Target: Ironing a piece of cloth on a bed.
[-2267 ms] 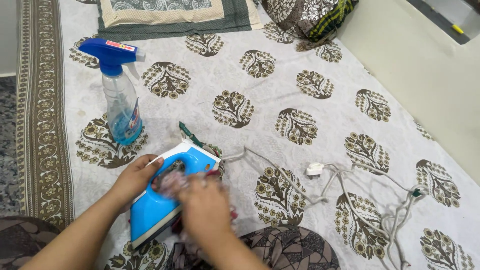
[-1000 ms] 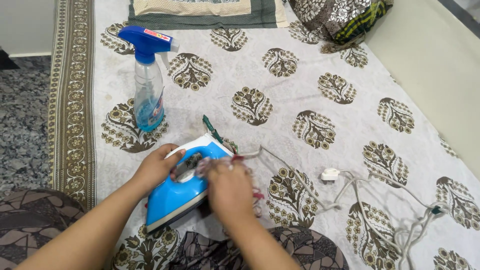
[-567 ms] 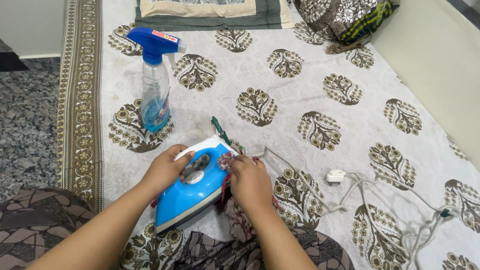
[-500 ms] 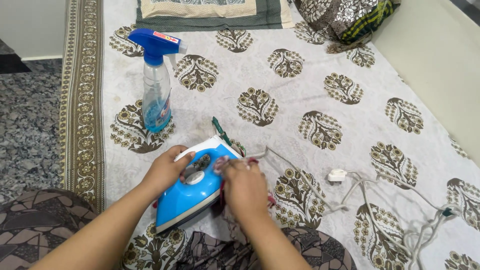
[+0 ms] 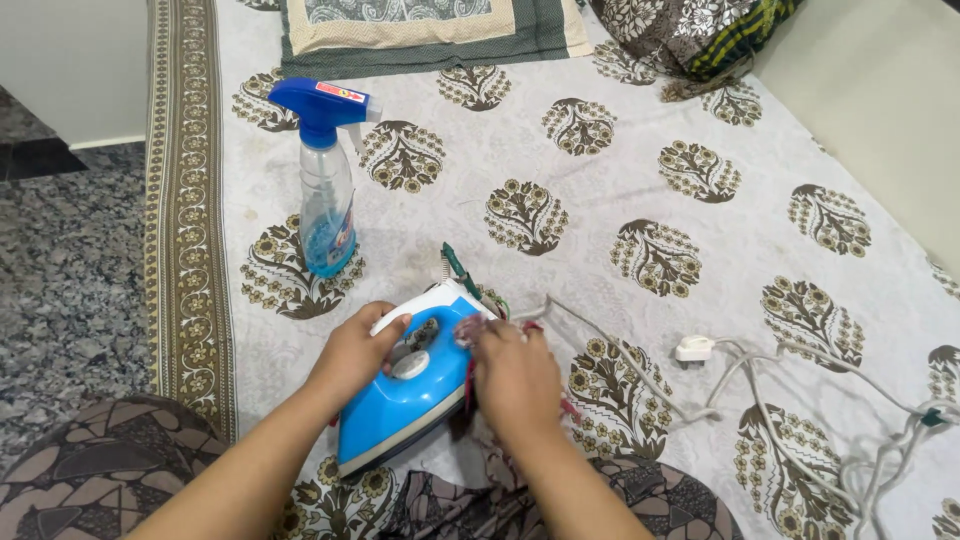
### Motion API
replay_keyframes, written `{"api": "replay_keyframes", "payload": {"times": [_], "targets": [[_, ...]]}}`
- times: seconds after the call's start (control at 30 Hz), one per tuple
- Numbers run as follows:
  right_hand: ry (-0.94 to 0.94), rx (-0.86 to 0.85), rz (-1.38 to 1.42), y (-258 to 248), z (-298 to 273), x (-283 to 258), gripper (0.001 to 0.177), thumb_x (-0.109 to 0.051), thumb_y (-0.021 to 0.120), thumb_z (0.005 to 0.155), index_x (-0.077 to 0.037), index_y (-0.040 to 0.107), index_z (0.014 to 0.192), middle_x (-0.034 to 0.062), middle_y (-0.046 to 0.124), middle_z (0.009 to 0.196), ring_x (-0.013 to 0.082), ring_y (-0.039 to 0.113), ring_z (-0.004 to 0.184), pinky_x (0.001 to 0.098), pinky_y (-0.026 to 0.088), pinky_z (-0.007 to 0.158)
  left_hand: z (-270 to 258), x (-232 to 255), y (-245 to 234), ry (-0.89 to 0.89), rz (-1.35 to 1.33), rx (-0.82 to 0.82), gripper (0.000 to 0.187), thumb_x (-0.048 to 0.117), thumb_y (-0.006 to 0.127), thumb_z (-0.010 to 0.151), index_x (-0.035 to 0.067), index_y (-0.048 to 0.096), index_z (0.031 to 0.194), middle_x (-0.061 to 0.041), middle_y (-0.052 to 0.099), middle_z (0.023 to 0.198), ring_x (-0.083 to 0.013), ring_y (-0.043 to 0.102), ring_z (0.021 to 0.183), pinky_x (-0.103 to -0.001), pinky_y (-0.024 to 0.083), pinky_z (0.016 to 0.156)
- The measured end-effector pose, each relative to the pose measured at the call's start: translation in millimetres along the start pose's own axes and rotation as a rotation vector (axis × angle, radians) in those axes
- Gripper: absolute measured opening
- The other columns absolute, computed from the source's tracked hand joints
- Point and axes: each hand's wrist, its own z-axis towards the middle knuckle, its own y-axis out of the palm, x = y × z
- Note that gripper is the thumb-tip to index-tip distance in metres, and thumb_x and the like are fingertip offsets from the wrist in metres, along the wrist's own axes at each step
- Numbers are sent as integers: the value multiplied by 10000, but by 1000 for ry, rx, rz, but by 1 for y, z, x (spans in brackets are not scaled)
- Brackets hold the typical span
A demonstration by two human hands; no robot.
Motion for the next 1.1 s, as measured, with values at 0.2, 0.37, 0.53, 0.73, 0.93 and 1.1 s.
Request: {"api": "replay_keyframes", "payload": {"times": [0.2,0.37,0.53,0.73,0.93,1.1], "targets": [[-305,90,-16,10,-38,-47,310,-152,641,768,-130,771,1049,100,710,1114,384,640,986,585,510,773,14,-17,0,22,-52,14,394,422,663,928,98,702,1148,-76,694,741,-144,622,574,-329,535,582],[-123,-6,26,8,0,-7,235,-132,644,836,-113,766,1036,89,722,1134,382,652,966,509,561,776,9,-12,3,-20,-157,-12,392,412,668,934,87,707,1149,-91,636,714,-154,599,568,-348,512,566],[-3,49,-32,1,-3,-11,256,-116,621,834,-158,788,1024,64,731,1115,361,650,986,500,550,762,-2,-1,-1,10,-16,-1,386,420,648,937,100,694,1148,-78,679,720,-146,629,574,-329,530,591],[-397,86,-14,12,-49,-56,323,-200,663,769,-151,773,1069,81,698,1145,383,631,1019,544,528,773,5,-7,0,-1,-71,1,384,403,658,936,89,708,1151,-80,690,733,-152,611,571,-328,529,586],[14,-41,20,7,8,5,269,-165,682,791,-171,780,1041,67,712,1106,371,642,979,484,560,767,-2,-2,6,40,-96,-20,396,406,664,926,112,713,1187,-62,706,750,-138,623,574,-315,527,582],[40,-7,-51,0,3,-10,270,-165,651,796,-164,778,1034,62,711,1089,371,642,971,508,560,757,-8,1,6,49,-18,-15,402,427,645,923,144,705,1203,-94,743,808,-188,688,638,-344,564,631]]}}
